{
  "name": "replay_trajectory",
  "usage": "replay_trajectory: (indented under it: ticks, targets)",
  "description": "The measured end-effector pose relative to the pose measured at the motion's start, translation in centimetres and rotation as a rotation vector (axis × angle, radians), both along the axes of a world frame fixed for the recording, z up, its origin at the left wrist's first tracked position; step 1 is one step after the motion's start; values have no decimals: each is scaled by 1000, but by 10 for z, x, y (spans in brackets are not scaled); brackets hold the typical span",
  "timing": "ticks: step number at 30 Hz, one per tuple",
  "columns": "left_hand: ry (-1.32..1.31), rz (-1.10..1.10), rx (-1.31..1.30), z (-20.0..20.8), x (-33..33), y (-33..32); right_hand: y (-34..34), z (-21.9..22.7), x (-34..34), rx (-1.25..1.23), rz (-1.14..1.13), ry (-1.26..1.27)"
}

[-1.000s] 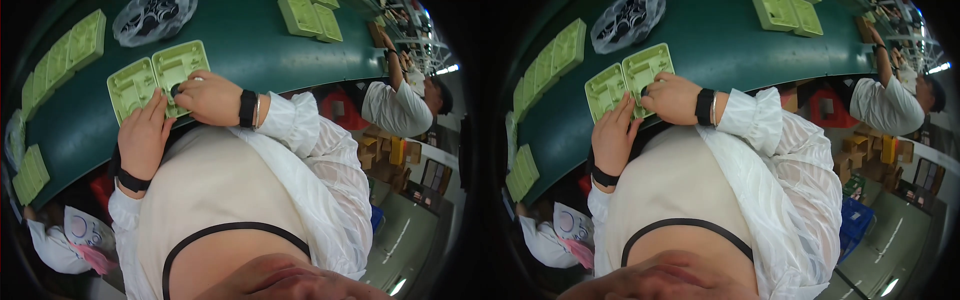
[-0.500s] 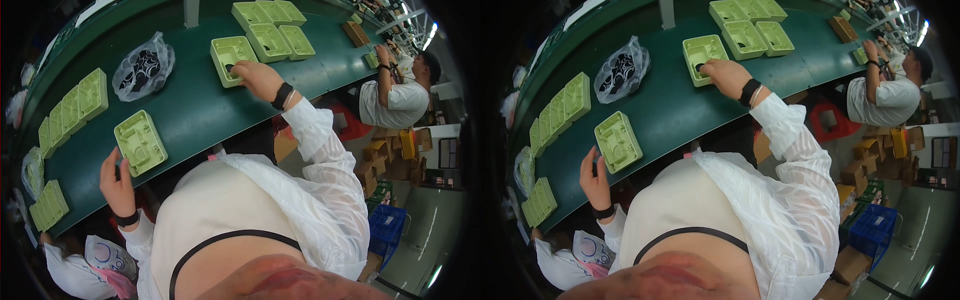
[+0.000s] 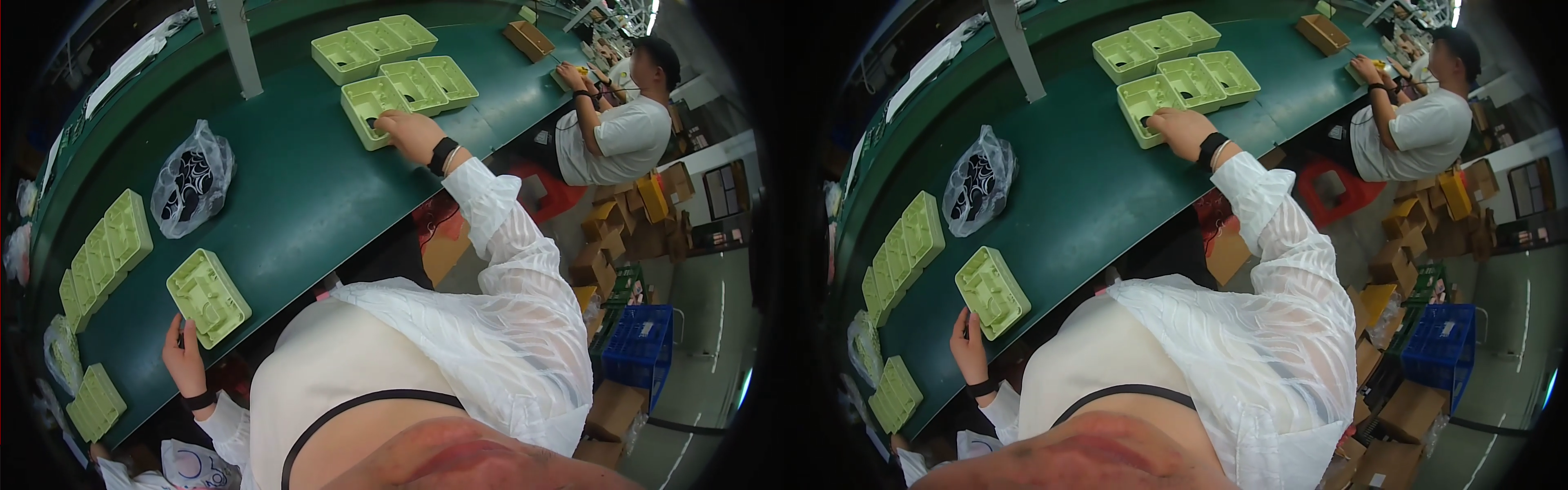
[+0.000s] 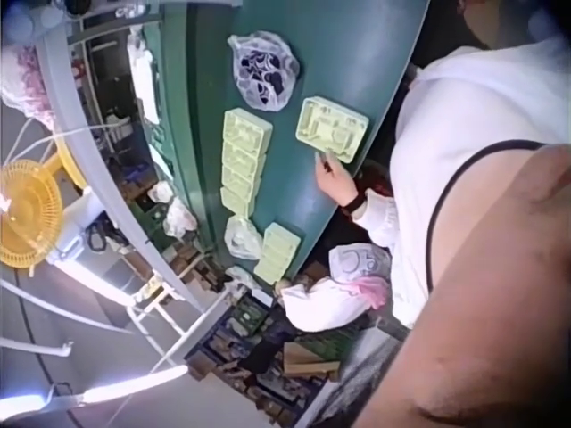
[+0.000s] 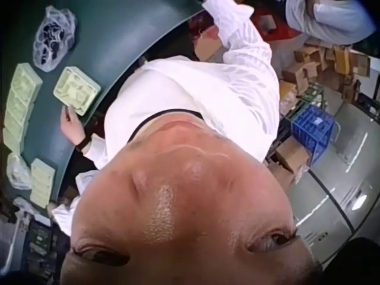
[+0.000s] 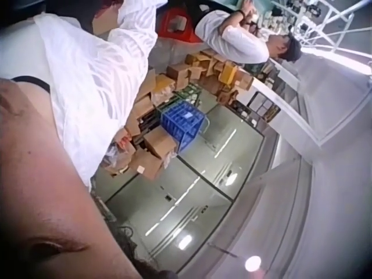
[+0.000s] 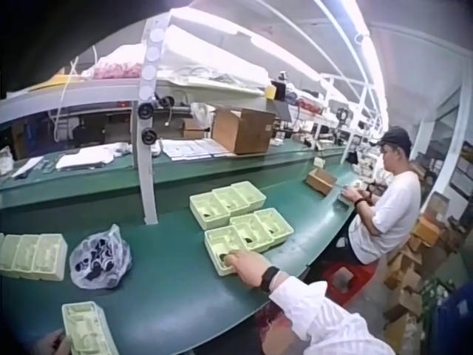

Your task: The person picks up a speaker, peels off its adhesive backing, and presses it into a green plastic housing before setting it aside and repeating the process.

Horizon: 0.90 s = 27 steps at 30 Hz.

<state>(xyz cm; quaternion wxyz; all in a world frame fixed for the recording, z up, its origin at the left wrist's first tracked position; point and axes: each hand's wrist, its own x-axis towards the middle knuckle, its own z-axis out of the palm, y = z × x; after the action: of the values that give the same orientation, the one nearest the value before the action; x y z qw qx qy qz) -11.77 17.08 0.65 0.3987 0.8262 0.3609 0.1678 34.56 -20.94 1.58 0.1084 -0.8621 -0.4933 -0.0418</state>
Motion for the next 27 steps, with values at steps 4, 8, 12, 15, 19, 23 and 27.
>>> replay_trajectory:
  ticks: [4,8,12,15,19,23,27]
  targets:
    - [19,-49,-115,0,5,-1,-46,2,32,-17,-33,-33]
    - [8,-57,-144,-5,3,-2,-86,10,65,-71,-125,-51]
    - [-5,-66,-170,-1,5,-4,-132,9,97,-111,-264,-65]
    - [0,-67,-184,1,3,-5,-162,3,123,-101,-331,-59]
    - [20,-61,-177,4,2,-6,-150,17,131,-99,-433,-92]
    - [19,-94,-174,0,6,-2,-84,31,128,209,-299,-71]
    - [6,-118,-199,-3,1,1,64,32,120,162,-298,-149]
